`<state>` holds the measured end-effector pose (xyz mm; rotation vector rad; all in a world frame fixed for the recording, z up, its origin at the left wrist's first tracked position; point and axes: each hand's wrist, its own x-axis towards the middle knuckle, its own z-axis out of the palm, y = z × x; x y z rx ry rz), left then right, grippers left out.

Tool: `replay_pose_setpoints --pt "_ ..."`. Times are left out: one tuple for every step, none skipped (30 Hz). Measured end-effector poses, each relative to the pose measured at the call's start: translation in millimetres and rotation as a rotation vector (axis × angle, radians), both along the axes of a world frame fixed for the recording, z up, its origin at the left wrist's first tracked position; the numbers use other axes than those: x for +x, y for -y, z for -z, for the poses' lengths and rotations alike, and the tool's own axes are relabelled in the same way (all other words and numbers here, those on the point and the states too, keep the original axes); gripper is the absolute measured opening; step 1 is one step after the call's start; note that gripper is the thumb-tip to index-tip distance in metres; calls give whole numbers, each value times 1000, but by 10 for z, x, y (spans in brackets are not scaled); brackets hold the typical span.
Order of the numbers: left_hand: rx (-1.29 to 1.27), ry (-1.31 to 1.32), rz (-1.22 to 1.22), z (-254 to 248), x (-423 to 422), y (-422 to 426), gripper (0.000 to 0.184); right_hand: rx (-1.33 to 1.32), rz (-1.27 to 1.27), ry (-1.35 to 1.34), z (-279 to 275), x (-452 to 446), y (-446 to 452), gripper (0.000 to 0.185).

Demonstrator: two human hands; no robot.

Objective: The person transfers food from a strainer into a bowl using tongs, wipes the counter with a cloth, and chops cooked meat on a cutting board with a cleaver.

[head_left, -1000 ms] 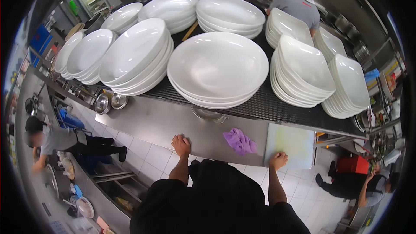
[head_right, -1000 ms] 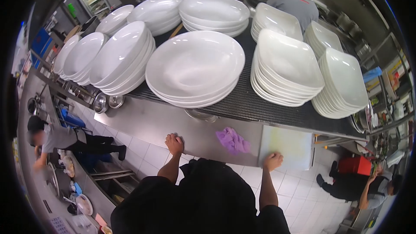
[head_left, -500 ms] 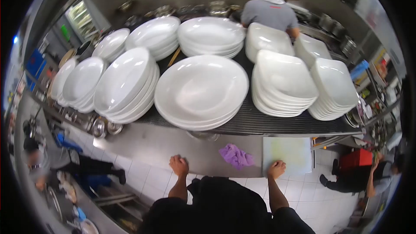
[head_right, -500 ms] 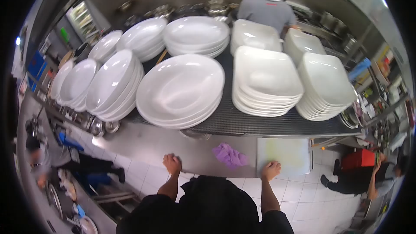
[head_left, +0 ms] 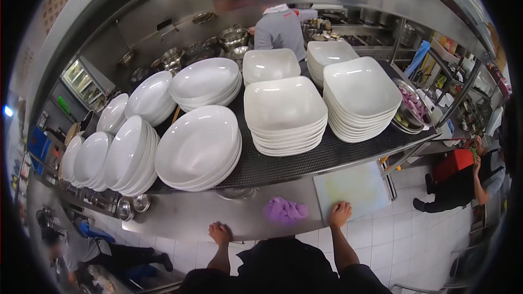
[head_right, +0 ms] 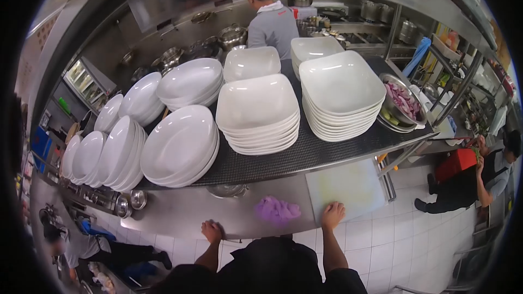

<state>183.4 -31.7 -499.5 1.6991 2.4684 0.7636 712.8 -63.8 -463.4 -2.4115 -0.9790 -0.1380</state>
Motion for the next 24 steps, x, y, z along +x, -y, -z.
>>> replay_pose_setpoints --pt "-28 -50 -14 46 -34 -19 18 9 -10 -2 -33 -16 -5 8" --pt "-52 -36 -31 56 -40 -44 19 10 -6 -1 -38 -21 -19 9" --pt "-75 -20 -51 52 -42 -63 21 13 -4 2 -7 -12 -25 9" --pt "-100 -2 -71 53 -41 -78 22 13 -4 7 23 2 -32 9" --pt "-124 20 -86 50 -41 -93 24 13 -5 0 12 4 -40 9" --pt "-153 41 -100 49 -55 -109 26 8 -4 -8 -13 -2 -32 9" --pt "-184 62 -112 61 -74 -123 28 0 -2 -15 -39 -14 -6 9" --pt "-233 63 -126 98 -107 -143 31 -7 -2 -16 -56 -24 19 8" --pt "-257 76 -139 57 -104 -144 31 -11 0 -15 -48 -22 15 7" --pt "-274 91 -151 15 -82 -161 31 -8 3 -13 -46 -12 -12 6" --pt "-284 111 -159 20 -76 -149 31 -9 2 -10 -29 4 -22 7" --pt "-292 129 -166 18 -83 -161 32 -8 1 -8 -10 5 -21 9" --pt "-300 145 -172 18 -83 -176 32 -6 2 -9 8 10 -20 10" --pt "-291 157 -169 59 -79 -176 32 11 -13 7 3 20 -16 10" --pt "-284 168 -165 97 -86 -164 32 27 -27 21 1 25 -5 11" --pt "-274 176 -162 126 -117 -141 32 45 -41 33 0 16 2 11" --pt "-277 179 -158 126 -138 -120 31 62 -45 -1 -7 12 5 9" --pt "-278 182 -154 139 -123 -101 31 81 -48 -33 -26 39 7 7" --pt "-277 186 -148 153 -103 -94 31 101 -50 -65 -48 73 -16 6" --pt "-262 186 -123 142 -81 -77 31 265 -95 -255 10 165 -81 3" --pt "-249 183 -96 128 -60 -19 30 427 -140 -446 79 272 -154 3" --pt "-239 179 -69 113 -49 44 30 585 -184 -639 171 323 -194 6" --pt "-238 168 -67 179 -57 75 28 601 -288 -472 -313 242 -204 10" --pt "-234 180 -55 160 -59 98 28 643 -374 -440 -774 161 -257 11"
